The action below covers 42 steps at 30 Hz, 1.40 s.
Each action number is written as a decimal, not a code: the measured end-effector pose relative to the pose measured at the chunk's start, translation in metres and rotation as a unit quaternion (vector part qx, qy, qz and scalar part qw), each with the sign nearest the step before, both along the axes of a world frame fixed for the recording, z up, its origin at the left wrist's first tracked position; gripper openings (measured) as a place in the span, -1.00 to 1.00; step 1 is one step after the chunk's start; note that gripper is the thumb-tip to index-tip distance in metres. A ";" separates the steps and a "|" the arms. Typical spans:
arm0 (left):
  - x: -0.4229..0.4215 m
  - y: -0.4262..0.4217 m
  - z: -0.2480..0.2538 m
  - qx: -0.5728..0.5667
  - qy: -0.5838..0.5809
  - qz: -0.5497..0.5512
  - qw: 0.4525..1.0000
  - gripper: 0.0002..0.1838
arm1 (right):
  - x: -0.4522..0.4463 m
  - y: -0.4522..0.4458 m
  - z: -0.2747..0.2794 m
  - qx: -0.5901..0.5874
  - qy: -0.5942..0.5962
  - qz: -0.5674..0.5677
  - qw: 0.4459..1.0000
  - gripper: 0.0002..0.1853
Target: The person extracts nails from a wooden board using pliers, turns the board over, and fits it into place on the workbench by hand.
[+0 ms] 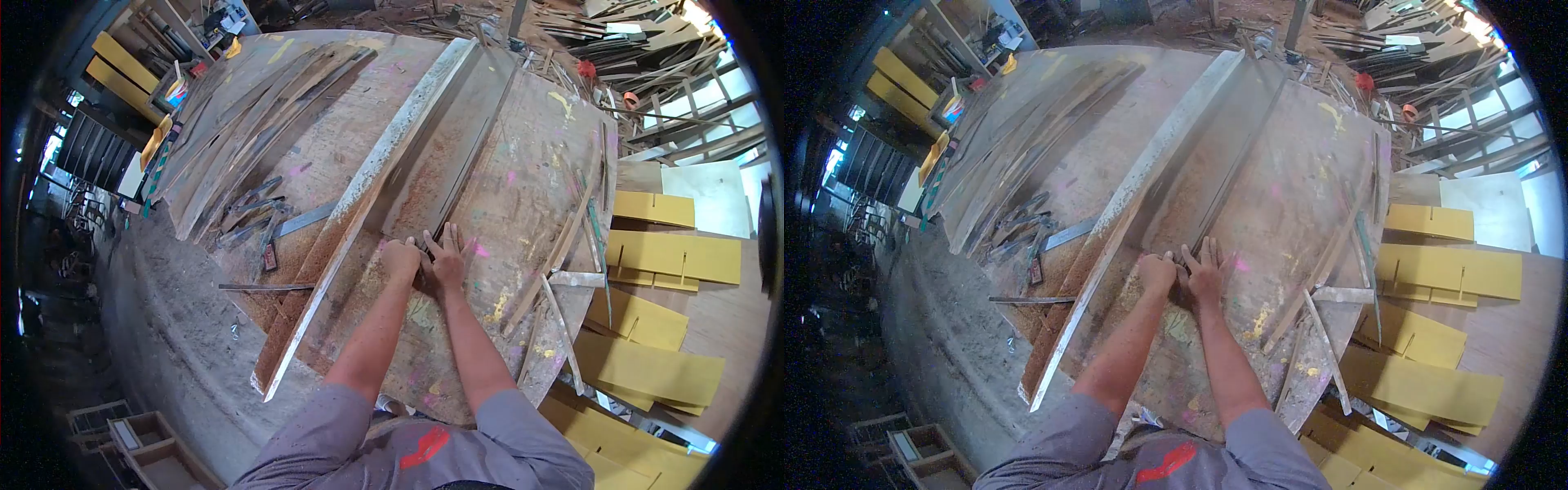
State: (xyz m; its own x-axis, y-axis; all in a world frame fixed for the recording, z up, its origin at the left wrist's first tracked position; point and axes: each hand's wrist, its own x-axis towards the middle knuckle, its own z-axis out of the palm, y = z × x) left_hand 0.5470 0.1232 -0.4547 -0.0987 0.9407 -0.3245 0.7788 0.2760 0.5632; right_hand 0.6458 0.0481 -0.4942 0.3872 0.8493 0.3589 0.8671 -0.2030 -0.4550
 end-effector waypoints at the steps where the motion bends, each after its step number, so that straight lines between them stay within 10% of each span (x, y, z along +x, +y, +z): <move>1: 0.004 0.002 -0.002 0.003 0.004 0.000 1.000 -0.57 | 0.003 0.002 0.000 -0.002 0.000 -0.003 1.000 -0.49; 19: 0.066 0.051 -0.004 0.043 0.097 -0.056 0.993 -0.48 | 0.049 0.042 0.017 -0.035 0.055 -0.043 0.997 -0.52; 28: 0.123 0.036 0.023 0.031 0.001 -0.206 0.978 -0.57 | 0.119 0.029 0.011 -0.057 0.005 -0.111 0.992 -0.58; 35: 0.137 -0.003 -0.006 0.170 -0.141 -0.068 0.973 -0.26 | 0.165 -0.040 0.034 -0.070 -0.021 -0.147 0.986 -0.65; 42: 0.132 0.000 0.018 0.069 -0.133 -0.100 0.984 -0.26 | 0.164 -0.028 0.008 0.014 0.131 -0.147 0.980 -0.45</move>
